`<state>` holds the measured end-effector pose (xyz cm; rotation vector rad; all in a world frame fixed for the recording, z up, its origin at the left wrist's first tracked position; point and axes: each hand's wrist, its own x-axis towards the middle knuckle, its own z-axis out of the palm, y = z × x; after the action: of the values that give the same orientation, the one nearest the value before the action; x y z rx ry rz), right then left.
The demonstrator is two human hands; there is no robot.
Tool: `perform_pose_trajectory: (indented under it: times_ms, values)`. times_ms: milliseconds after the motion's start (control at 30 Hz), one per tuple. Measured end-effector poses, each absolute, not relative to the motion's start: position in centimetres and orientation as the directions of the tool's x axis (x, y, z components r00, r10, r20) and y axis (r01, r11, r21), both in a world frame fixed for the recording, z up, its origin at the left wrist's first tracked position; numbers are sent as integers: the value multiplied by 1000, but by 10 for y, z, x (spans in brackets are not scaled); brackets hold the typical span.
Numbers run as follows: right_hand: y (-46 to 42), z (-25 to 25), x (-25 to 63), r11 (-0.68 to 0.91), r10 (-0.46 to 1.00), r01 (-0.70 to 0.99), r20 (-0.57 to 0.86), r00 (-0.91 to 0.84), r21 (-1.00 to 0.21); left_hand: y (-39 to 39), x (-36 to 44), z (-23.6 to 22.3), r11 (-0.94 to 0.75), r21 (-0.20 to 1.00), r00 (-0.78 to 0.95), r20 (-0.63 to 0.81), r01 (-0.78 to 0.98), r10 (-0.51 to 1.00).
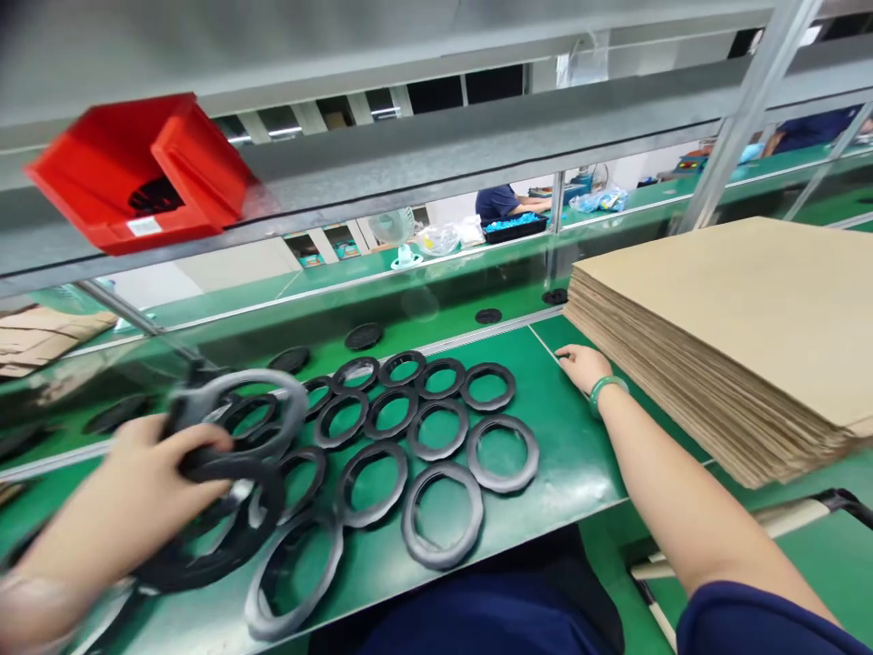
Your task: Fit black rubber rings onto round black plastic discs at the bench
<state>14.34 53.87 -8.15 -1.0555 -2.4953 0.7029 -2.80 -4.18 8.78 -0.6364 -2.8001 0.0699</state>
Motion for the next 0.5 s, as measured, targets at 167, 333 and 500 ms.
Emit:
perform_pose_trajectory:
  times_ms: [167,333,500]
  values:
    - [538,-82,143,629,701,521,132,-701,-577,108,-13,79,807,-206,-780,210,554,589]
    - [536,-79,141,668,671,526,120,-732,-526,164,-3,54,750,-263,-747,134,607,651]
    - [533,-73,141,685,659,544,94,-746,-484,170,-7,38,780,-72,-779,-158,622,607]
